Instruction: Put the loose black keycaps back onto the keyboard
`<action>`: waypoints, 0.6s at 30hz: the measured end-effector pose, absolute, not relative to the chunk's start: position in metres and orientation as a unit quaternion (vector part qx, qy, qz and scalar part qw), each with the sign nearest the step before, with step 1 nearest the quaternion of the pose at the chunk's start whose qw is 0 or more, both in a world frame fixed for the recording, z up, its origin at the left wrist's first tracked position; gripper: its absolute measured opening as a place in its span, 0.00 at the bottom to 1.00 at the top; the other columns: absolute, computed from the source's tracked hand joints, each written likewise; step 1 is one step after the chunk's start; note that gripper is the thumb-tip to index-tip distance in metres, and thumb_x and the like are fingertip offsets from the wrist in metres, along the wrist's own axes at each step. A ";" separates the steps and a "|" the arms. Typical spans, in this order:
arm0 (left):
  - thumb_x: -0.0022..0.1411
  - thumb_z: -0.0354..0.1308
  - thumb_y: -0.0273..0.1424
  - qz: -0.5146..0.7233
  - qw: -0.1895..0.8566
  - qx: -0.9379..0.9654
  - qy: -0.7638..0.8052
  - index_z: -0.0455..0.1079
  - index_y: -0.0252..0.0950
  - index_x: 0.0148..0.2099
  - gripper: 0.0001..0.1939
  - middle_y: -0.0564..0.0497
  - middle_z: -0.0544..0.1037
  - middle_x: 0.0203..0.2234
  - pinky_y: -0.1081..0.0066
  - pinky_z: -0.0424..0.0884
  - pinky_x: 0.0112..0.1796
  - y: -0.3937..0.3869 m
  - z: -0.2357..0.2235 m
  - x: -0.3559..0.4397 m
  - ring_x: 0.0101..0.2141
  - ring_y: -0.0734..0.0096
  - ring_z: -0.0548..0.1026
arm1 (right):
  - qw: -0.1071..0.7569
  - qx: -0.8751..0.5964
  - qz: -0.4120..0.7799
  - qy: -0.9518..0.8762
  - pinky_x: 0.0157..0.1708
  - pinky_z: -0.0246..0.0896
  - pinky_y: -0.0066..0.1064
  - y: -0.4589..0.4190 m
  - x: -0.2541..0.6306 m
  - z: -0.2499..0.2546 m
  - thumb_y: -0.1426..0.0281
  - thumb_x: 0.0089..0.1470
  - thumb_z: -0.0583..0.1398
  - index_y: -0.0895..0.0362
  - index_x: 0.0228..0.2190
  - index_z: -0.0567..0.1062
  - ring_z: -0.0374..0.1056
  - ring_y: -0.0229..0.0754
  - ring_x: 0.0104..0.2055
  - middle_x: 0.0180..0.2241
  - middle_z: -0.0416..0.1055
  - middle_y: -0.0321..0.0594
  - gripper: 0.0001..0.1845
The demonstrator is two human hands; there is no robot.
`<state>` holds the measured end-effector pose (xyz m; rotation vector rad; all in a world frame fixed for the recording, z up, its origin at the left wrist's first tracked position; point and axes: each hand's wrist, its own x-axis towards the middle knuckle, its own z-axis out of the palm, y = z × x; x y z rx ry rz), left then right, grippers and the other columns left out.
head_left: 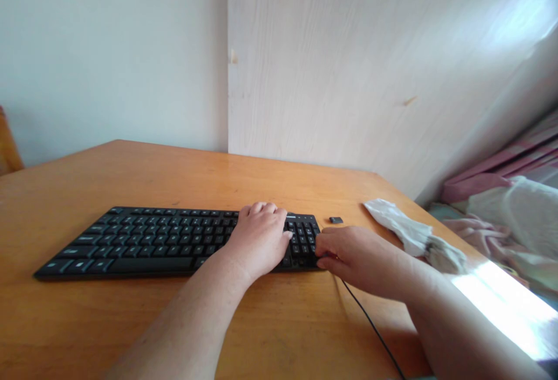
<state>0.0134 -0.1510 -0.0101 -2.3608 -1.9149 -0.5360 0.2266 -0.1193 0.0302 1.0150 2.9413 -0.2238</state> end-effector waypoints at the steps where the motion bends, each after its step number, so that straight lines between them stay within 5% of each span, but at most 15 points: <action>1: 0.64 0.52 0.38 -0.174 0.028 -0.765 -0.620 0.69 0.39 0.47 0.13 0.44 0.74 0.45 0.56 0.60 0.52 -0.151 -0.010 0.013 0.50 0.55 0.68 | 0.010 0.328 -0.069 0.942 0.34 0.52 0.29 -0.120 0.226 0.030 0.67 0.57 0.58 0.55 0.30 0.73 0.67 0.40 0.35 0.31 0.74 0.37 0.05; 18: 0.64 0.51 0.38 -0.168 0.022 -0.764 -0.622 0.69 0.39 0.48 0.13 0.44 0.74 0.46 0.56 0.60 0.53 -0.152 -0.007 0.015 0.50 0.55 0.67 | 0.029 0.351 -0.083 0.932 0.34 0.52 0.28 -0.123 0.223 0.028 0.68 0.57 0.57 0.55 0.29 0.73 0.67 0.39 0.34 0.31 0.74 0.37 0.06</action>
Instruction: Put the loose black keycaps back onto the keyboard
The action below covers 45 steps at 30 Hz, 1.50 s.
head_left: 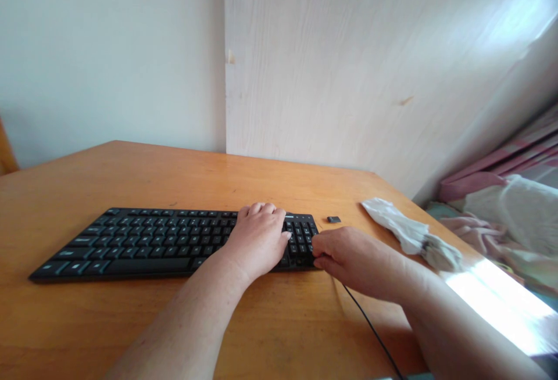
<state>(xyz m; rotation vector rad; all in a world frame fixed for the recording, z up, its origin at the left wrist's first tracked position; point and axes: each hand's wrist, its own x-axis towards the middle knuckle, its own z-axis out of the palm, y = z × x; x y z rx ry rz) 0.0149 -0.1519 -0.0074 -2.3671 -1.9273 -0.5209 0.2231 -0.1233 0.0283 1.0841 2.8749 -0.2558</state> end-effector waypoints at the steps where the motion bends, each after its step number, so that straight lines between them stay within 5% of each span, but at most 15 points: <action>1: 0.64 0.51 0.38 -0.168 0.022 -0.764 -0.622 0.69 0.39 0.48 0.13 0.44 0.74 0.47 0.56 0.60 0.53 -0.152 -0.007 0.015 0.51 0.55 0.67 | 0.032 0.353 -0.084 0.931 0.33 0.52 0.28 -0.123 0.223 0.029 0.69 0.57 0.57 0.55 0.29 0.72 0.67 0.39 0.34 0.31 0.74 0.37 0.06; 45: 0.64 0.52 0.38 -0.160 0.024 -0.768 -0.619 0.68 0.39 0.49 0.14 0.44 0.74 0.46 0.57 0.61 0.52 -0.153 -0.003 0.016 0.50 0.55 0.68 | 0.009 0.344 -0.102 0.933 0.28 0.50 0.28 -0.110 0.233 0.047 0.67 0.58 0.56 0.55 0.28 0.74 0.64 0.37 0.28 0.27 0.74 0.36 0.10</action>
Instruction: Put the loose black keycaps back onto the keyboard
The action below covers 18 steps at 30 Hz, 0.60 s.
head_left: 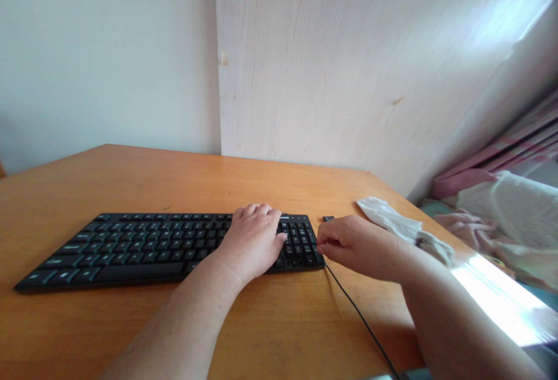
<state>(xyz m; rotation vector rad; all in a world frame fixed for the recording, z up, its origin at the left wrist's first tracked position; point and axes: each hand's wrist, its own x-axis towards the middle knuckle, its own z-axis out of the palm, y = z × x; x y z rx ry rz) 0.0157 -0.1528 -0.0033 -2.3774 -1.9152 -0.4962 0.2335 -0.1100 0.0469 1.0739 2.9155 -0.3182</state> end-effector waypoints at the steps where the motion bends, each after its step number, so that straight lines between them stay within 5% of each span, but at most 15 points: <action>1: 0.64 0.52 0.38 -0.160 0.024 -0.769 -0.619 0.68 0.39 0.49 0.14 0.44 0.74 0.46 0.56 0.61 0.52 -0.153 -0.003 0.016 0.50 0.54 0.68 | 0.011 0.351 -0.094 0.932 0.28 0.49 0.28 -0.109 0.234 0.048 0.66 0.58 0.56 0.56 0.27 0.73 0.63 0.36 0.27 0.27 0.73 0.36 0.11; 10: 0.64 0.52 0.37 -0.165 0.023 -0.769 -0.617 0.68 0.39 0.50 0.14 0.44 0.74 0.46 0.58 0.60 0.52 -0.151 -0.006 0.016 0.50 0.55 0.68 | 0.052 0.406 -0.092 0.908 0.22 0.43 0.29 -0.096 0.227 0.028 0.45 0.52 0.57 0.55 0.26 0.71 0.58 0.35 0.24 0.24 0.69 0.35 0.25; 18: 0.64 0.52 0.38 -0.160 0.027 -0.771 -0.616 0.68 0.38 0.50 0.15 0.43 0.74 0.45 0.58 0.61 0.51 -0.152 -0.007 0.014 0.50 0.55 0.69 | 0.082 0.365 -0.177 0.910 0.24 0.48 0.27 -0.089 0.231 0.027 0.55 0.56 0.56 0.56 0.27 0.71 0.61 0.35 0.27 0.26 0.68 0.33 0.17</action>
